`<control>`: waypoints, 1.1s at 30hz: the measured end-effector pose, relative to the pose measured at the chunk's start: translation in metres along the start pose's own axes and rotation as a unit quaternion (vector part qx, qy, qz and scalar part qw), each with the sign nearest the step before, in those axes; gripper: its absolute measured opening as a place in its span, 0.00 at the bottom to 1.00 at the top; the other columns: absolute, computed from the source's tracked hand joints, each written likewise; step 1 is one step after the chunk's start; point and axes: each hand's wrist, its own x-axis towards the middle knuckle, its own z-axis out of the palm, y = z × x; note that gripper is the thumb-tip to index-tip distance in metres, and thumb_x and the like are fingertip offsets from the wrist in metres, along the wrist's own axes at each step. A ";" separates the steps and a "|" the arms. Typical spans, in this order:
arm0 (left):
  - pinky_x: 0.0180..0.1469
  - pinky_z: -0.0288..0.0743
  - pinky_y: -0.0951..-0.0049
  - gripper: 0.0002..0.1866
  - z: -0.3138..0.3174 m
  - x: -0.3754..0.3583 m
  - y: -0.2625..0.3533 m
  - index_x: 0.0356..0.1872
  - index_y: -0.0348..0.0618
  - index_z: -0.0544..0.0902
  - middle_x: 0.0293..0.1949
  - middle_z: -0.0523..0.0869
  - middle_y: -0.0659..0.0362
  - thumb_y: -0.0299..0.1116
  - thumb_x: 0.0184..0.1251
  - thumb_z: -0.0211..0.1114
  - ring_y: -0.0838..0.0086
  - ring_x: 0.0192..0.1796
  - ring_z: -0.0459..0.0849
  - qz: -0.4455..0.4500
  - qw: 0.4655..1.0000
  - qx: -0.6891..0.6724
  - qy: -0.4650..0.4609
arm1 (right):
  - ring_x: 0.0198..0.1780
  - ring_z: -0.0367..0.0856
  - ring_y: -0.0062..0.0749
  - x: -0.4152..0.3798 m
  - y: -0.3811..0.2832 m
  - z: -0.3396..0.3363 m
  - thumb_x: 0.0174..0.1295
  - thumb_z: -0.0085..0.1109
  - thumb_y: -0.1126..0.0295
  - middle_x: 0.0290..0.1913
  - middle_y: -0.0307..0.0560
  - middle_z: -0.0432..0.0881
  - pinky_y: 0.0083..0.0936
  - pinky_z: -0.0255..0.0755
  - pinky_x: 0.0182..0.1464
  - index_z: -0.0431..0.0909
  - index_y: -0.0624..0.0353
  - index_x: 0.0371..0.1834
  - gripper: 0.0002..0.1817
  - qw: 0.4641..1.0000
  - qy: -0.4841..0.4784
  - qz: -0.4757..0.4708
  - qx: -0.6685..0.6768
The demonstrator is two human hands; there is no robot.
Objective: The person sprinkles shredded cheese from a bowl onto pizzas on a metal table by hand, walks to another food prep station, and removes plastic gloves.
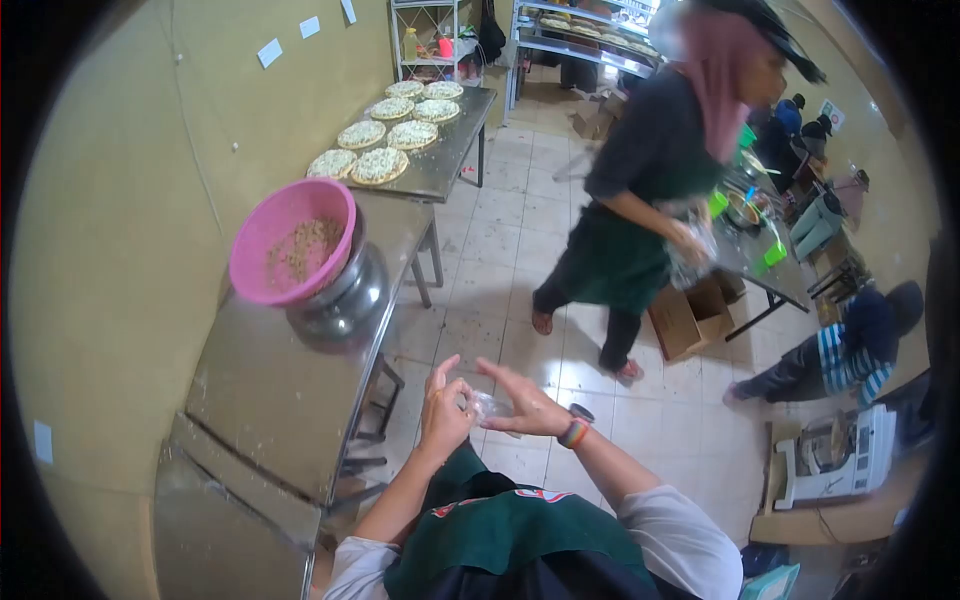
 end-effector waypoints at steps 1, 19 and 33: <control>0.53 0.61 0.63 0.07 0.002 0.024 -0.006 0.18 0.39 0.72 0.53 0.67 0.48 0.22 0.36 0.62 0.53 0.53 0.66 -0.007 1.000 -0.011 -0.003 | 0.51 0.67 0.47 0.023 0.025 -0.008 0.45 0.57 0.66 0.52 0.60 0.66 0.34 0.61 0.52 0.66 0.59 0.50 0.25 1.000 0.001 -0.002 0.001; 0.49 0.63 0.62 0.20 0.046 0.457 -0.291 0.50 0.49 0.68 0.49 0.69 0.60 0.41 0.56 0.56 0.70 0.44 0.69 -0.412 0.805 -0.352 0.240 | 0.35 0.69 0.18 0.250 0.353 -0.352 0.54 0.45 0.65 0.36 0.38 0.74 0.17 0.66 0.36 0.70 0.63 0.45 0.18 0.884 0.271 0.308 0.222; 0.21 0.65 0.74 0.11 0.062 0.545 -0.465 0.30 0.42 0.73 0.24 0.74 0.58 0.37 0.62 0.45 0.71 0.25 0.73 -0.613 0.603 -0.218 0.462 | 0.37 0.76 0.47 0.757 0.725 -0.510 0.54 0.44 0.62 0.33 0.62 0.77 0.33 0.69 0.39 0.66 0.67 0.46 0.20 0.941 0.108 0.256 -0.194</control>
